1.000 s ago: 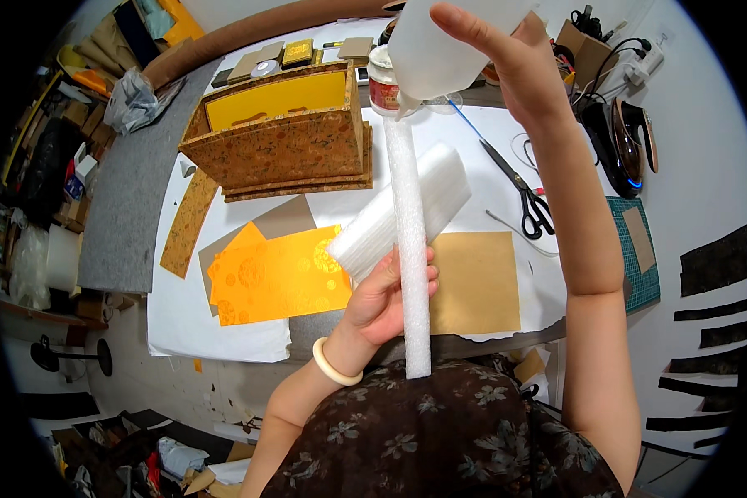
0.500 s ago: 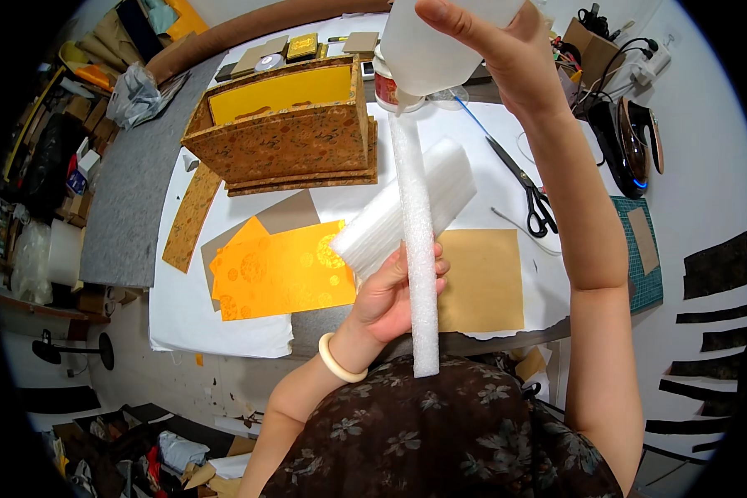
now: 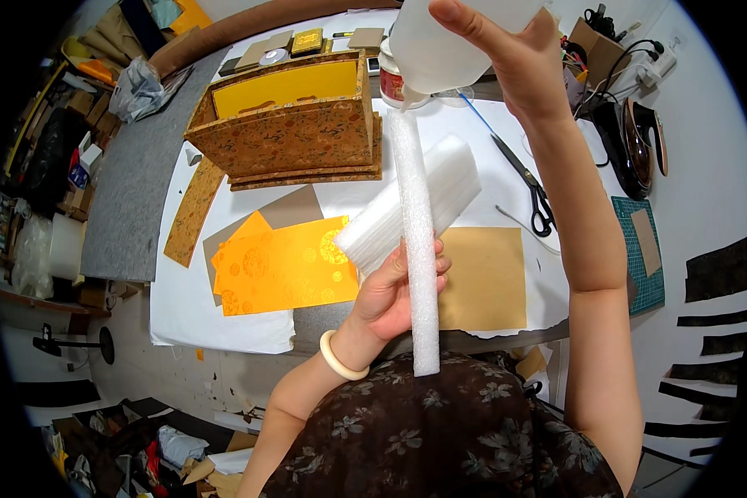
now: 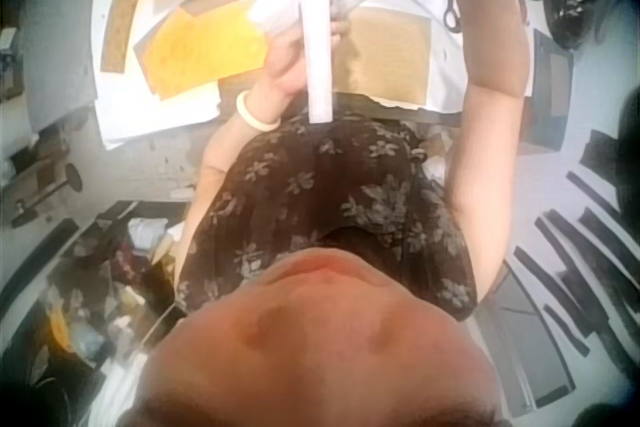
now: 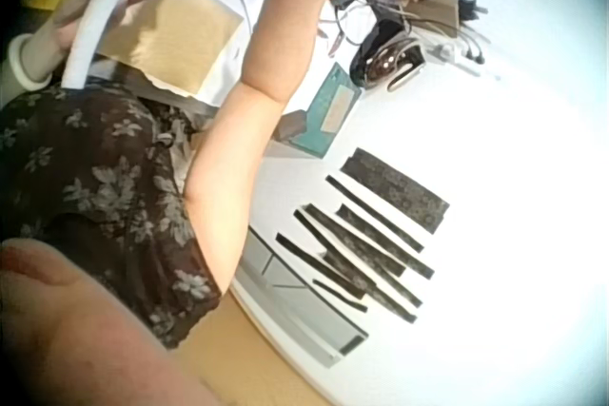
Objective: The person applies liquid adhesive from a squeeze bottle onto a white foam sheet and then presses it onto another foam piece. They repeat this process, applying glue to the edges and pressing the sheets together to form a larger assembly.
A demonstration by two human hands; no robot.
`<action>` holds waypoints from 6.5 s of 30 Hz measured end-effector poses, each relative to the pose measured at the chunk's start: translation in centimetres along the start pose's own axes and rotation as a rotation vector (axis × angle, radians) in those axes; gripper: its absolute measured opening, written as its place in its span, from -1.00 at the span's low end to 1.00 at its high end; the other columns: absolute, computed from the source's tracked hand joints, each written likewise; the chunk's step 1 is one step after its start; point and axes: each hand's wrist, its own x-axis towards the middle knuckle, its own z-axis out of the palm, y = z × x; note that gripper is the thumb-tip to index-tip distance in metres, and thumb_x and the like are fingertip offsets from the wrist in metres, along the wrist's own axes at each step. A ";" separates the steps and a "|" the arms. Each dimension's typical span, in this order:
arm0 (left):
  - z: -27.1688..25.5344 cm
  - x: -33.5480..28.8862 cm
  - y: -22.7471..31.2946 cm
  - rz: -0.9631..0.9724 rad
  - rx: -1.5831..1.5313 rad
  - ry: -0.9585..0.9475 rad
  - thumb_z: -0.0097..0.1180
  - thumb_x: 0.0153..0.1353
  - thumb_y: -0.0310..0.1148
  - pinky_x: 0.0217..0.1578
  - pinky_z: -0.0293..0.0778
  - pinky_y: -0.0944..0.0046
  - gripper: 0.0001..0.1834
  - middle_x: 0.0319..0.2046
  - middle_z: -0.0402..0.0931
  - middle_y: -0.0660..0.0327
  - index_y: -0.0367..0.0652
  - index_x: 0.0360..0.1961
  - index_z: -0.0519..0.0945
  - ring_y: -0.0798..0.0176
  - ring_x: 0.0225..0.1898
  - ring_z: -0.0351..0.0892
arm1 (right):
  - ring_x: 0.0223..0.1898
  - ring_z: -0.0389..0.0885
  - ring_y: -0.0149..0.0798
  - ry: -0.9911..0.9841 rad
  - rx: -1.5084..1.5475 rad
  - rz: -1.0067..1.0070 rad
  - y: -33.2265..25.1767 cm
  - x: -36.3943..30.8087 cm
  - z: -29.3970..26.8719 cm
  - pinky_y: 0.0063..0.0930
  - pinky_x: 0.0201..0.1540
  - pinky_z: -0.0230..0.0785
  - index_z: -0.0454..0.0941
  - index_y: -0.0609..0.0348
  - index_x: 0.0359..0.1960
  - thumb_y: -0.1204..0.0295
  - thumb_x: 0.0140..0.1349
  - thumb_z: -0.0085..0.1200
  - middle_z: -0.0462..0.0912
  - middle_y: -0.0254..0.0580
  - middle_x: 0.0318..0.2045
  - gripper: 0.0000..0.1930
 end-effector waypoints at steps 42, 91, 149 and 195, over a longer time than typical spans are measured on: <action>0.7 0.2 1.1 0.058 -0.061 -0.043 0.01 0.42 -0.42 0.08 0.63 0.15 -0.65 -0.04 0.39 0.29 -0.13 0.21 0.42 0.33 -0.05 0.39 | 0.08 0.59 -0.21 0.003 0.086 -0.128 0.2 -6.4 -0.3 -0.30 0.14 0.46 0.33 0.27 0.27 0.10 0.07 0.44 0.59 -0.10 0.05 -0.18; 0.6 -0.2 0.6 0.119 0.072 0.089 0.04 0.44 -0.35 -0.10 0.61 0.26 -0.72 -0.07 0.50 0.11 -0.24 0.08 0.47 0.24 -0.13 0.48 | 0.08 0.58 -0.19 0.230 0.164 -0.257 2.6 -6.2 0.1 -0.27 0.16 0.45 0.31 0.27 0.28 0.11 0.09 0.42 0.58 -0.13 0.05 -0.18; 1.1 -0.1 0.0 0.105 0.161 0.020 0.16 0.34 -0.39 -0.14 0.67 0.26 -0.69 -0.16 0.50 0.15 -0.32 0.04 0.52 0.26 -0.15 0.45 | 0.13 0.53 -0.16 0.441 0.096 -0.313 2.5 -3.3 -1.0 -0.25 0.18 0.43 0.24 0.25 0.33 0.11 0.12 0.43 0.51 -0.11 0.11 -0.15; 4.0 0.1 1.5 0.261 0.099 0.146 0.07 0.44 -0.27 -0.01 0.46 0.29 -0.66 -0.19 0.37 0.16 -0.34 0.03 0.43 0.26 -0.15 0.37 | 0.26 0.44 -0.27 0.329 -0.239 0.160 -0.1 -16.3 -1.2 -0.31 0.25 0.45 0.17 0.19 0.38 -0.57 0.06 -0.18 0.44 -0.20 0.22 0.12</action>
